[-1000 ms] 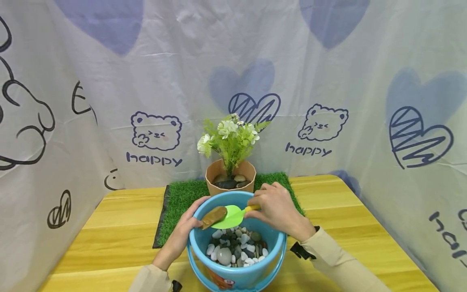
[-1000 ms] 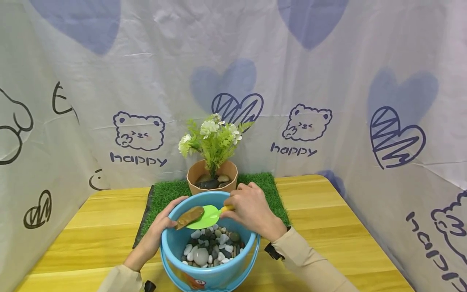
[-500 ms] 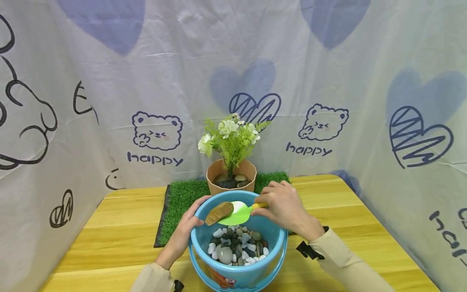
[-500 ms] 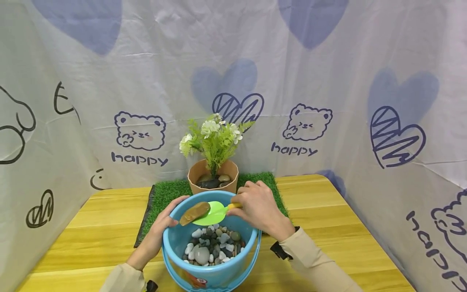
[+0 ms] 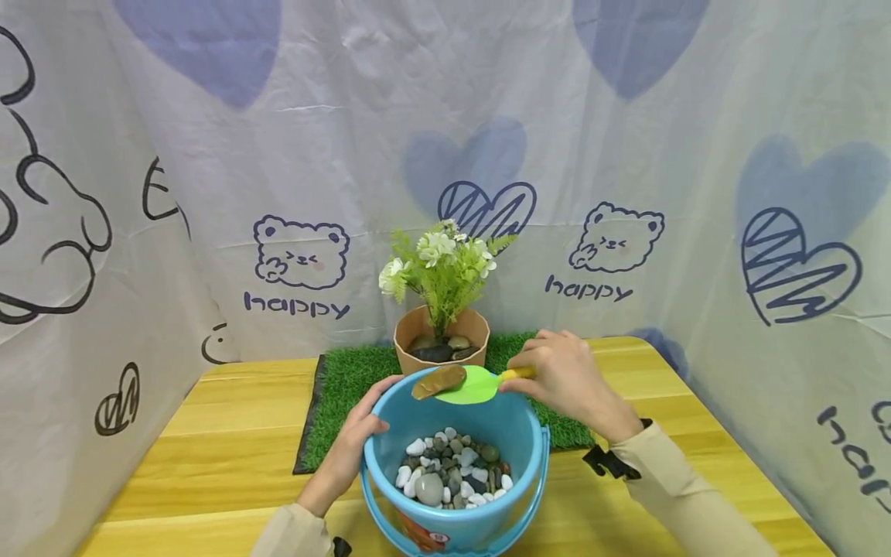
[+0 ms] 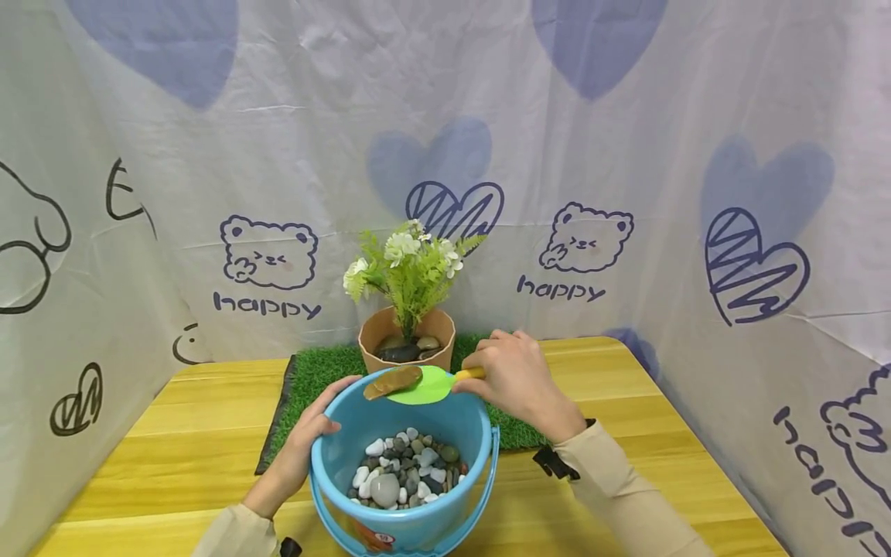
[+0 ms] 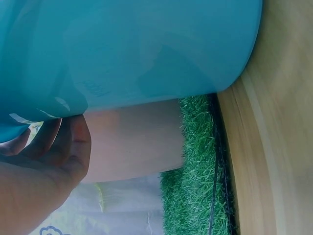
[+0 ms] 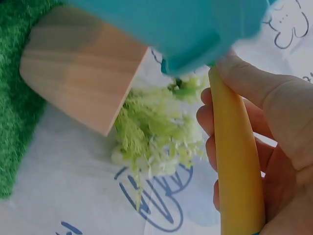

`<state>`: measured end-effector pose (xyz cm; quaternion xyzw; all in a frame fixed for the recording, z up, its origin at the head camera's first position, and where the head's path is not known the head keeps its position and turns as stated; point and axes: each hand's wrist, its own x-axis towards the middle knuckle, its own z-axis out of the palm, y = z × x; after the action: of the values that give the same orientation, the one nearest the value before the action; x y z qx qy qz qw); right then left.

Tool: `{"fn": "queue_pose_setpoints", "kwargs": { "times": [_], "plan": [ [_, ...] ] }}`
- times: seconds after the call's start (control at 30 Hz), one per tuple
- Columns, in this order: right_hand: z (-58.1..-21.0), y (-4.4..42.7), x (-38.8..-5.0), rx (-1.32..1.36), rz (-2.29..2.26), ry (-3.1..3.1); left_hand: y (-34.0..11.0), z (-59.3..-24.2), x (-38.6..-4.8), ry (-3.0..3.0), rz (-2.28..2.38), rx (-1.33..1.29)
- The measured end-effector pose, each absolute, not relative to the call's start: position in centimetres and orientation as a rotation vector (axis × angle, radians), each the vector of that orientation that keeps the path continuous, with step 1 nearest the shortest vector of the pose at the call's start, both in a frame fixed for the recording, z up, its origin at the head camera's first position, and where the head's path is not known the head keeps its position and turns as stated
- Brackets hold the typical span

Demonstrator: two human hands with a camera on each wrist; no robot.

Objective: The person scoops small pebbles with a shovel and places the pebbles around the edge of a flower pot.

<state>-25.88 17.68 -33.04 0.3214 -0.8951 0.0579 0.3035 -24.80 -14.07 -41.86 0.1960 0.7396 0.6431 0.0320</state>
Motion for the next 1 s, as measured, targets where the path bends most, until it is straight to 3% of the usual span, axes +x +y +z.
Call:
{"fn": "queue_pose_setpoints", "kwargs": {
  "times": [1.0],
  "plan": [
    [-30.2,20.4,-32.2,0.718,0.047,-2.698,-13.8,-41.7,-24.7,2.258,2.029,0.528]
  ]
}}
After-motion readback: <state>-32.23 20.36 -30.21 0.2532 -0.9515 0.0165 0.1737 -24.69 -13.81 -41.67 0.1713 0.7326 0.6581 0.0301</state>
